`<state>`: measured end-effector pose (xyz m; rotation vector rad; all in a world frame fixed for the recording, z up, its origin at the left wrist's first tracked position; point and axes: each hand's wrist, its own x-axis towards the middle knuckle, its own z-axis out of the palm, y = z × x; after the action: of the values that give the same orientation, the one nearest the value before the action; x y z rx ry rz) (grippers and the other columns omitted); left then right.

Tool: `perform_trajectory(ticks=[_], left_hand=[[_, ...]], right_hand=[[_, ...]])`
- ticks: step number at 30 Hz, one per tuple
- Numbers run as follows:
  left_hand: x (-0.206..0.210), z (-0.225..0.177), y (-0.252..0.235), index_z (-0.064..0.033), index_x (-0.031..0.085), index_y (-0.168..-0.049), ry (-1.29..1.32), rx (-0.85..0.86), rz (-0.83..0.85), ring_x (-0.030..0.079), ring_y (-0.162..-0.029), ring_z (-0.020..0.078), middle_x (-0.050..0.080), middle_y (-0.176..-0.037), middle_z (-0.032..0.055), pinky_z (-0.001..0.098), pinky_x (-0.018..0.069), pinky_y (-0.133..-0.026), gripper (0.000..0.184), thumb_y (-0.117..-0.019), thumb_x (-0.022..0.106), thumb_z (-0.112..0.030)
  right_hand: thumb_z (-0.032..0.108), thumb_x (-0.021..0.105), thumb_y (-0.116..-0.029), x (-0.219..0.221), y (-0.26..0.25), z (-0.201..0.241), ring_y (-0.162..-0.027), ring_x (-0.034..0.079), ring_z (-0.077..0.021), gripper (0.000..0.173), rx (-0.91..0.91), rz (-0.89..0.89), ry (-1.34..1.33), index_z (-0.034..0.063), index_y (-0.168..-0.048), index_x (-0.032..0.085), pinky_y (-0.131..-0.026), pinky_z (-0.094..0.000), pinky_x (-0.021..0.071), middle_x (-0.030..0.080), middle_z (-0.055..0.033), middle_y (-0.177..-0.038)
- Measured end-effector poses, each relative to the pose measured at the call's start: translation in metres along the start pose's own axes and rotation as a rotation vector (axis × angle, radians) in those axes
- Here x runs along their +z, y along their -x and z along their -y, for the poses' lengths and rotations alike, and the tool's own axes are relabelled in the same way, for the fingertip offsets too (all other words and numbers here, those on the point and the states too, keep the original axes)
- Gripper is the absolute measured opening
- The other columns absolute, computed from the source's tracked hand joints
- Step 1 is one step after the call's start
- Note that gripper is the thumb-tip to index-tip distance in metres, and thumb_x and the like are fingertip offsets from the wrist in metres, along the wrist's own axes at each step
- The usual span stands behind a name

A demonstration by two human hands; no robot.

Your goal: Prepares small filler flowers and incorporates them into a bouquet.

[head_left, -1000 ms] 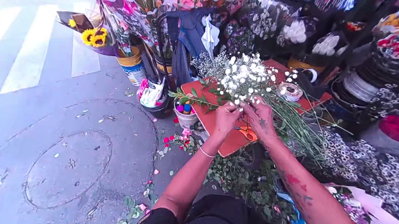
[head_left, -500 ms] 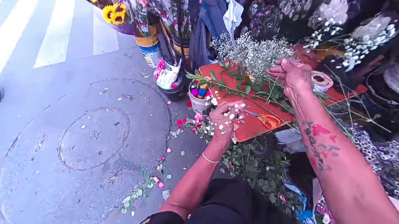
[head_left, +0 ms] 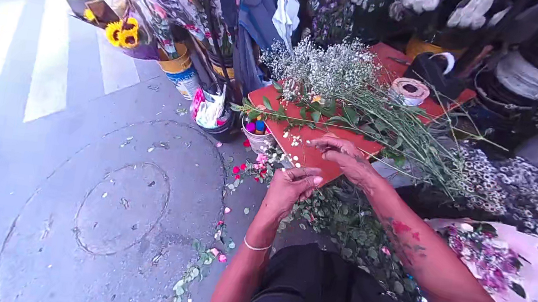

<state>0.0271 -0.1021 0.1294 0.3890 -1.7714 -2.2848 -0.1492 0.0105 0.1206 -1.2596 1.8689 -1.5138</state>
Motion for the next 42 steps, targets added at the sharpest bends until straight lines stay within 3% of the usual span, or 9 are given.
perform_trajectory(ticks=[4, 7, 9, 13, 18, 26, 32, 36, 42], left_hand=[[0.024, 0.001, 0.001, -0.001, 0.076, -0.105, -0.347, -0.13, 0.328, 0.056, -0.055, -0.0021, 0.074, -0.082, -0.0016, 0.0149, 0.047, -0.051, 0.016, -0.0903, 0.071, -0.003], [0.056, 0.021, -0.004, -0.003, 0.076, -0.1, -0.554, -0.102, 0.654, 0.059, -0.06, -0.0015, 0.074, -0.082, -0.0033, 0.0178, 0.0508, -0.054, 0.02, -0.0849, 0.076, -0.015], [0.085, 0.03, -0.009, -0.0011, 0.067, -0.118, -0.598, -0.196, 0.851, 0.066, -0.063, 0.002, 0.077, -0.093, 0.0011, 0.0192, 0.0538, -0.054, 0.038, -0.084, 0.078, -0.012], [0.136, 0.052, -0.022, -0.005, 0.079, -0.104, -0.658, -0.422, 1.022, 0.054, -0.052, -0.004, 0.076, -0.082, -0.001, 0.0138, 0.0443, -0.048, 0.019, -0.087, 0.072, -0.008], [0.211, 0.089, -0.044, -0.0059, 0.079, -0.104, -0.594, -0.562, 1.18, 0.052, -0.052, -0.0049, 0.072, -0.077, -0.0031, 0.0121, 0.0441, -0.048, 0.017, -0.0932, 0.07, -0.016], [0.34, 0.151, -0.046, -0.0045, 0.075, -0.102, -0.927, -0.412, 1.207, 0.061, -0.072, -0.0021, 0.073, -0.087, -0.0047, 0.0174, 0.052, -0.069, 0.015, -0.0975, 0.062, -0.011], [0.42, 0.202, -0.066, -0.012, 0.08, -0.096, -0.624, -0.225, 1.266, 0.069, -0.084, 0.0018, 0.074, -0.092, -0.0072, 0.0221, 0.0591, -0.079, 0.007, -0.0916, 0.074, -0.011], [0.475, 0.235, -0.075, -0.0032, 0.078, -0.096, -0.703, -0.109, 1.26, 0.069, -0.081, 0.0042, 0.073, -0.089, -0.0013, 0.023, 0.0601, -0.077, 0.009, -0.0921, 0.071, -0.005], [0.543, 0.303, -0.103, -0.0037, 0.079, -0.101, -1.061, 0.075, 1.403, 0.071, -0.088, 0.0106, 0.076, -0.095, 0.0077, 0.0277, 0.0591, -0.084, 0.016, -0.0938, 0.072, -0.016]], right_hand=[[0.056, 0.07, -0.0884, 0.01, 0.111, -0.01, -0.118, 0.053, -0.0128, 0.082, -0.058, 0.158, -0.313, 0.0046, -0.149, 0.05, -0.096, -0.0262, 0.0474, 0.053, -0.0118, -0.137], [0.028, 0.074, -0.0902, 0.012, 0.165, -0.001, -0.129, 0.054, -0.0232, 0.063, 0.009, -0.045, -0.338, -0.0001, -0.144, 0.056, -0.106, -0.0367, 0.0467, 0.052, -0.0206, -0.147], [0.009, 0.071, -0.0915, 0.009, 0.196, -0.006, -0.113, 0.061, -0.013, 0.045, 0.087, -0.272, -0.487, -0.0032, -0.134, 0.061, -0.098, -0.0313, 0.0502, 0.064, -0.0134, -0.129], [-0.002, 0.069, -0.0891, -0.005, 0.256, -0.022, -0.094, 0.063, -0.0044, 0.025, 0.049, -0.65, -0.794, -0.0001, -0.113, 0.064, -0.088, -0.0249, 0.054, 0.067, -0.0013, -0.104], [0.004, 0.06, -0.0936, -0.021, 0.322, -0.056, -0.063, 0.055, -0.0018, 0.011, -0.044, -0.952, -0.974, 0.0084, -0.103, 0.063, -0.057, -0.0188, 0.0465, 0.064, 0.0043, -0.083], [0.01, 0.071, -0.0894, -0.079, 0.404, -0.104, -0.09, 0.065, -0.005, 0.016, 0.012, -1.268, -0.476, -0.0002, -0.101, 0.069, -0.082, -0.0227, 0.0542, 0.069, -0.0042, -0.097], [0.018, 0.074, -0.0925, -0.148, 0.475, -0.128, -0.105, 0.066, -0.0087, 0.015, -0.036, -1.238, -0.303, 0.0043, -0.099, 0.075, -0.097, -0.0269, 0.0526, 0.074, -0.0045, -0.105], [0.009, 0.07, -0.0943, -0.178, 0.507, -0.139, -0.075, 0.069, -0.0046, 0.013, 0.104, -1.384, -0.754, 0.0014, -0.105, 0.074, -0.064, -0.0214, 0.0593, 0.075, -0.0016, -0.102], [-0.001, 0.069, -0.0911, -0.211, 0.539, -0.18, -0.078, 0.076, -0.017, 0.012, 0.284, -1.67, -0.893, -0.0022, -0.102, 0.072, -0.074, -0.0335, 0.0661, 0.078, -0.0062, -0.093]])
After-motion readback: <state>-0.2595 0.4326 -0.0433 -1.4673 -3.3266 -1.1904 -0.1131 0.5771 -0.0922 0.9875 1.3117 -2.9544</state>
